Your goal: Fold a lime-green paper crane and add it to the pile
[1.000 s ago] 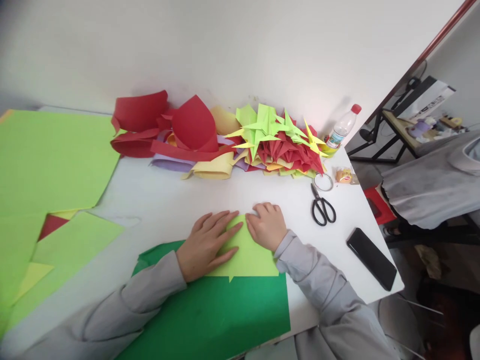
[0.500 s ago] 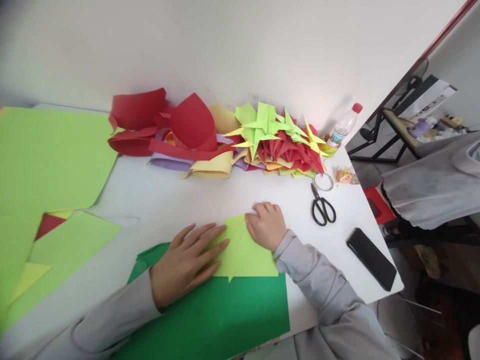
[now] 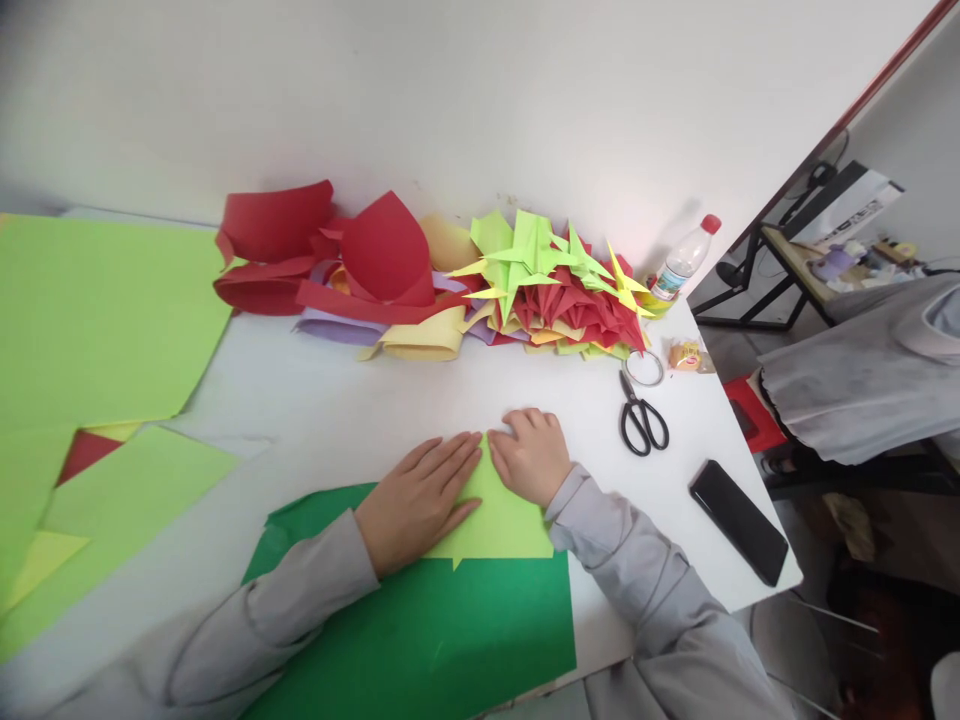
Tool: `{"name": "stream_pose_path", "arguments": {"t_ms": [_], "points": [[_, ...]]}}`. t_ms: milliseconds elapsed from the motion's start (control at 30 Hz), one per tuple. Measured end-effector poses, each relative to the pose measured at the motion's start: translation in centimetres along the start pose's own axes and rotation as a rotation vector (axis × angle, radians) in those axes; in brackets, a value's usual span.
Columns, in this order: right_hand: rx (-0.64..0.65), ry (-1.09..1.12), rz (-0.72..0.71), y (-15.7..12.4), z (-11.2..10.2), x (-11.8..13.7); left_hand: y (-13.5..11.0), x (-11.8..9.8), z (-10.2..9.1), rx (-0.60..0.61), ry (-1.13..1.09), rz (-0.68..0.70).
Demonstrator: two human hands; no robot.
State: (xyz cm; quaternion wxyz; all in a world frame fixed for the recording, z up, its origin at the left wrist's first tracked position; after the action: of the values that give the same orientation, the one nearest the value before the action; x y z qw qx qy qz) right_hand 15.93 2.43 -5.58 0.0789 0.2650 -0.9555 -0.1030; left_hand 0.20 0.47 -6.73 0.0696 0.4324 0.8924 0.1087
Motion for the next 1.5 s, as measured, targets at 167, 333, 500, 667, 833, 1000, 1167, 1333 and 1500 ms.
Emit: {"name": "stream_pose_path", "arguments": {"t_ms": [167,333,500,667,833,1000,1167,1333,1500], "points": [[0.022,0.011,0.017,0.1,-0.2,0.0,-1.1,0.5,-0.4,-0.039,-0.011,-0.011],[0.041,0.028,0.027,0.2,-0.3,0.1,-2.4,0.8,-1.3,-0.091,0.023,-0.009],[0.043,0.060,0.036,0.2,-0.1,-0.2,-2.0,1.5,-2.3,-0.100,-0.038,-0.033],[0.071,0.144,0.037,0.4,0.0,-0.5,0.5,3.5,-2.1,-0.047,-0.141,-0.206],[0.064,0.217,0.068,0.4,0.0,-0.7,2.6,4.3,-0.7,0.073,-0.474,-0.403],[0.045,0.319,0.082,0.4,0.0,-1.2,3.1,4.0,-0.3,0.096,-0.695,-0.456],[0.065,0.662,0.133,1.0,0.3,-2.2,3.4,3.9,-0.6,0.173,-1.009,-0.442],[0.179,1.196,0.191,1.2,0.6,-2.3,3.7,3.6,-1.1,0.255,-1.245,-0.369],[0.278,1.317,0.142,1.4,0.6,-1.7,3.6,3.4,-0.8,0.269,-1.339,-0.378]]}}
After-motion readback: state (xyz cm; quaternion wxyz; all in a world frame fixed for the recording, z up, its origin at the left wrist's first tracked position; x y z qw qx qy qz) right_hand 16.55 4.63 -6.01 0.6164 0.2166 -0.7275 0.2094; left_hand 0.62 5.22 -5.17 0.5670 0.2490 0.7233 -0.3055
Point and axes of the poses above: each hand's wrist, its own y-axis towards the middle knuckle, its own z-axis out of the palm, x = y × z, the point moved 3 cm from there along y, towards the middle knuckle, and after that the axes turned 4 degrees about x, right-handed, at the moved point
